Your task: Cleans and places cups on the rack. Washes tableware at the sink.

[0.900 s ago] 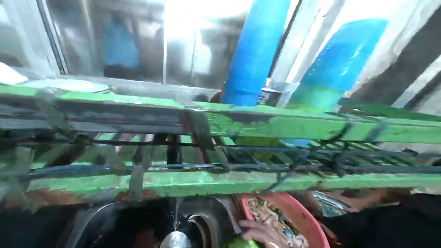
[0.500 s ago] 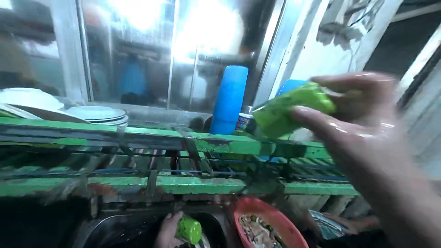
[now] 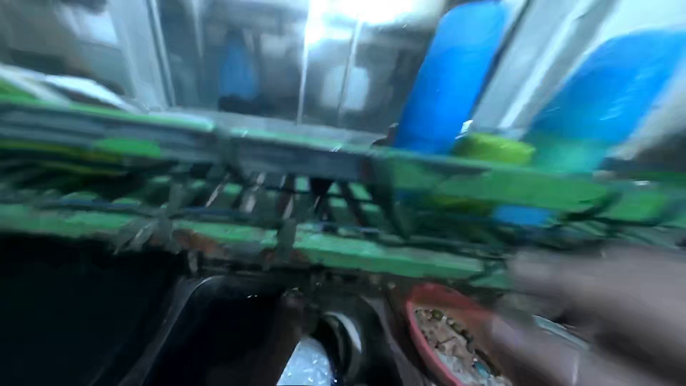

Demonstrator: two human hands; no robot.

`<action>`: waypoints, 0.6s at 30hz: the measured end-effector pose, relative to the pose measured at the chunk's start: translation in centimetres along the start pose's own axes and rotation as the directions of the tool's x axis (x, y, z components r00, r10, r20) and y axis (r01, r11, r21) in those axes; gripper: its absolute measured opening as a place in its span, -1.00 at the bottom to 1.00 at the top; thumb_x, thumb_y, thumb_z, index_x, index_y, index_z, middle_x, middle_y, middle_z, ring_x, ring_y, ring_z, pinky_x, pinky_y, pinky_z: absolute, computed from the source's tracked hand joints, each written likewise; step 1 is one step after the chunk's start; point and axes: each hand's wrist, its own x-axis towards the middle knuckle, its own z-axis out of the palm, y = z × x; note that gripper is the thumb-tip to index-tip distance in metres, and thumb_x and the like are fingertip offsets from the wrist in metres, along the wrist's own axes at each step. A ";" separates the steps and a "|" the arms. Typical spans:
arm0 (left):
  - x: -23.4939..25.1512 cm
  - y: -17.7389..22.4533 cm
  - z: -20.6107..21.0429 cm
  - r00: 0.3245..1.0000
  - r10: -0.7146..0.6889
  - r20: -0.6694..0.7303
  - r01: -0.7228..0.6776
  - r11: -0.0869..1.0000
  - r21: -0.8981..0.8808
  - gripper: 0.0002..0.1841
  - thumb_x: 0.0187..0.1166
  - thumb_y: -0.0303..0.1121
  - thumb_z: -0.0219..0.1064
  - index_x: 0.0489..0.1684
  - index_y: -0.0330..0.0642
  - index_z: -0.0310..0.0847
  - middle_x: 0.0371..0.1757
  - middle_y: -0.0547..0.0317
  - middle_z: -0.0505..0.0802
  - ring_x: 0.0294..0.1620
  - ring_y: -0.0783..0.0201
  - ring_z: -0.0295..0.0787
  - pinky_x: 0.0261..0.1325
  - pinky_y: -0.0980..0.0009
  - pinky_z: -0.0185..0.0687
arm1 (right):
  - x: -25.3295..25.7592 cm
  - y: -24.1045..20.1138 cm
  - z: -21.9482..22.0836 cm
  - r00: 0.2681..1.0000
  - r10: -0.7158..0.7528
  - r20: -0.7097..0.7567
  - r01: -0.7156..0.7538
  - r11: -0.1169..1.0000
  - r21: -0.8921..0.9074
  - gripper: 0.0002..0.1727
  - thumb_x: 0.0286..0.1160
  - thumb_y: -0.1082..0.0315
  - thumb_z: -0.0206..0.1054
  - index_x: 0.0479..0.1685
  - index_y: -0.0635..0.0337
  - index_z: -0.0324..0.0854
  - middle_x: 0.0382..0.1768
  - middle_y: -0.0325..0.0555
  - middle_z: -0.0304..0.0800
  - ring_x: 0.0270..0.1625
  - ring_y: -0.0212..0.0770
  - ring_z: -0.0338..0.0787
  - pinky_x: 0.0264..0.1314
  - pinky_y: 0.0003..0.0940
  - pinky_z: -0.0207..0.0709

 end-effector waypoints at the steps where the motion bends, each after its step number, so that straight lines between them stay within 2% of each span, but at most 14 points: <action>1: 0.6 -1.0 0.0 0.997 -0.074 0.011 0.075 0.984 -0.164 -0.68 0.62 -0.31 0.36 0.07 -0.47 0.72 0.03 -0.20 0.84 0.09 0.07 0.78 0.28 0.16 0.66 | -1.6 -1.4 1.8 0.997 -0.009 0.083 -0.002 0.992 0.128 -0.82 0.69 0.24 0.27 0.05 0.03 0.74 -0.03 0.00 0.84 -0.03 -0.07 0.74 0.12 -0.22 0.55; 3: 1.7 -0.9 -0.7 0.966 -0.244 0.089 0.259 0.888 -0.380 -0.64 0.65 -0.21 0.40 0.05 -0.43 0.73 -0.01 -0.16 0.84 0.02 0.11 0.76 0.23 0.12 0.64 | -5.2 -2.6 6.8 0.915 0.137 0.378 -0.241 0.940 0.242 -0.72 0.73 0.25 0.21 0.14 0.12 0.78 0.03 0.18 0.87 0.07 0.17 0.82 0.17 0.01 0.65; 4: 1.8 -0.4 -0.8 0.953 -0.278 0.122 0.302 0.826 -0.476 -0.62 0.66 -0.19 0.39 0.10 -0.42 0.70 0.06 -0.16 0.82 0.09 0.12 0.75 0.28 0.11 0.62 | -7.1 -2.4 9.9 0.775 0.305 0.553 -0.495 0.837 0.233 -0.60 0.77 0.16 0.19 0.30 0.22 0.74 0.23 0.25 0.81 0.31 0.24 0.76 0.39 0.13 0.60; 6: 1.5 0.4 -0.3 0.952 -0.248 0.181 0.306 0.713 -0.631 -0.59 0.69 -0.20 0.34 0.24 -0.43 0.65 0.18 -0.19 0.81 0.21 0.11 0.75 0.38 0.10 0.62 | -10.5 -0.5 15.6 0.271 0.484 0.832 -0.948 0.284 0.144 -0.23 0.70 -0.02 0.25 0.76 0.30 0.28 0.65 0.16 0.47 0.69 0.05 0.48 0.73 0.03 0.32; 7: 1.2 0.7 0.2 0.959 -0.194 0.207 0.284 0.660 -0.695 -0.60 0.71 -0.23 0.31 0.25 -0.43 0.64 0.15 -0.16 0.82 0.19 0.13 0.76 0.35 0.12 0.65 | -12.1 0.2 18.0 0.087 0.433 0.897 -0.988 -0.079 0.134 -0.15 0.64 0.00 0.32 0.86 0.18 0.10 0.66 0.04 0.46 0.62 -0.07 0.55 0.62 -0.08 0.46; 8: 1.0 0.8 0.7 0.967 -0.127 0.223 0.254 0.605 -0.754 -0.64 0.71 -0.26 0.27 0.19 -0.43 0.63 0.07 -0.11 0.83 0.11 0.17 0.78 0.29 0.15 0.69 | -13.6 0.5 19.9 0.022 0.325 0.946 -0.900 -0.405 0.160 -0.16 0.61 0.04 0.36 0.84 0.04 0.07 0.51 0.03 0.59 0.40 -0.03 0.73 0.34 -0.05 0.71; 9: 0.9 0.9 1.2 0.970 -0.081 0.229 0.234 0.562 -0.794 -0.67 0.69 -0.29 0.25 0.16 -0.42 0.63 0.01 -0.07 0.84 0.05 0.20 0.80 0.24 0.16 0.72 | -14.9 0.4 21.7 0.051 0.201 0.978 -0.739 -0.652 0.172 -0.16 0.48 0.05 0.44 0.74 0.00 0.12 0.33 0.14 0.70 0.21 0.14 0.84 0.12 0.11 0.82; 10: 0.8 0.9 1.5 0.973 -0.081 0.217 0.224 0.570 -0.790 -0.68 0.67 -0.29 0.26 0.14 -0.42 0.64 0.00 -0.07 0.85 0.03 0.19 0.81 0.22 0.16 0.74 | -15.7 -0.1 23.0 0.097 0.117 0.988 -0.606 -0.781 0.152 -0.12 0.33 0.06 0.56 0.66 0.00 0.16 0.22 0.24 0.75 0.11 0.28 0.87 0.01 0.21 0.84; 12: 1.0 1.3 1.1 0.971 -0.167 0.171 0.236 0.783 -0.575 -0.64 0.70 -0.21 0.31 0.13 -0.40 0.70 0.14 -0.10 0.82 0.16 0.17 0.77 0.32 0.18 0.66 | -15.6 -1.5 25.1 0.067 0.216 0.974 -0.686 -0.699 0.202 -0.20 0.38 0.26 0.46 0.64 0.02 0.13 0.07 0.18 0.77 -0.04 0.14 0.90 -0.11 0.04 0.87; 13: 1.0 1.7 0.7 0.973 -0.180 0.147 0.225 0.888 -0.401 -0.61 0.73 -0.16 0.29 0.09 -0.41 0.73 0.27 -0.14 0.78 0.31 0.11 0.71 0.45 0.15 0.56 | -15.1 -2.3 26.2 0.044 0.383 0.923 -0.857 -0.461 0.232 -0.11 0.35 0.40 0.48 0.74 0.05 0.10 0.12 0.11 0.75 0.00 -0.02 0.88 -0.05 -0.10 0.83; 14: 0.9 1.7 0.7 0.981 -0.163 0.104 0.185 0.947 -0.264 -0.58 0.73 -0.13 0.27 -0.05 -0.42 0.75 0.25 -0.17 0.77 0.33 0.06 0.69 0.47 0.12 0.53 | -15.4 -3.0 27.5 0.090 0.534 0.841 -0.961 -0.174 0.213 0.11 0.13 0.40 0.62 0.84 0.07 0.07 0.29 0.14 0.73 0.21 -0.03 0.82 0.21 -0.03 0.74; 15: 0.7 1.6 0.7 0.990 -0.124 0.063 0.134 0.972 -0.191 -0.56 0.73 -0.11 0.26 -0.18 -0.42 0.76 0.19 -0.18 0.79 0.29 0.04 0.70 0.44 0.12 0.54 | -15.9 -3.5 28.5 0.172 0.604 0.778 -0.975 -0.012 0.224 0.26 -0.04 0.34 0.71 0.88 0.15 0.01 0.41 0.26 0.67 0.38 0.11 0.74 0.38 0.15 0.63; 16: 0.5 1.3 0.3 0.997 -0.067 0.027 0.071 0.979 -0.189 -0.56 0.70 -0.13 0.29 -0.31 -0.44 0.75 0.12 -0.18 0.80 0.24 0.05 0.70 0.40 0.14 0.54 | -15.9 -3.7 28.9 0.197 0.613 0.765 -0.964 -0.023 0.266 0.33 -0.14 0.30 0.72 0.89 0.15 -0.02 0.46 0.27 0.62 0.44 0.11 0.69 0.44 0.17 0.58; 18: 0.4 0.6 -1.3 1.000 0.021 -0.006 -0.022 0.940 -0.339 -0.65 0.67 -0.25 0.34 -0.26 -0.47 0.79 0.14 -0.15 0.82 0.25 0.16 0.71 0.41 0.25 0.55 | -14.9 -3.7 28.5 0.145 0.502 0.852 -0.877 -0.333 0.346 0.23 -0.16 0.25 0.66 0.80 0.05 0.06 0.27 0.00 0.73 0.17 -0.17 0.84 0.14 -0.16 0.80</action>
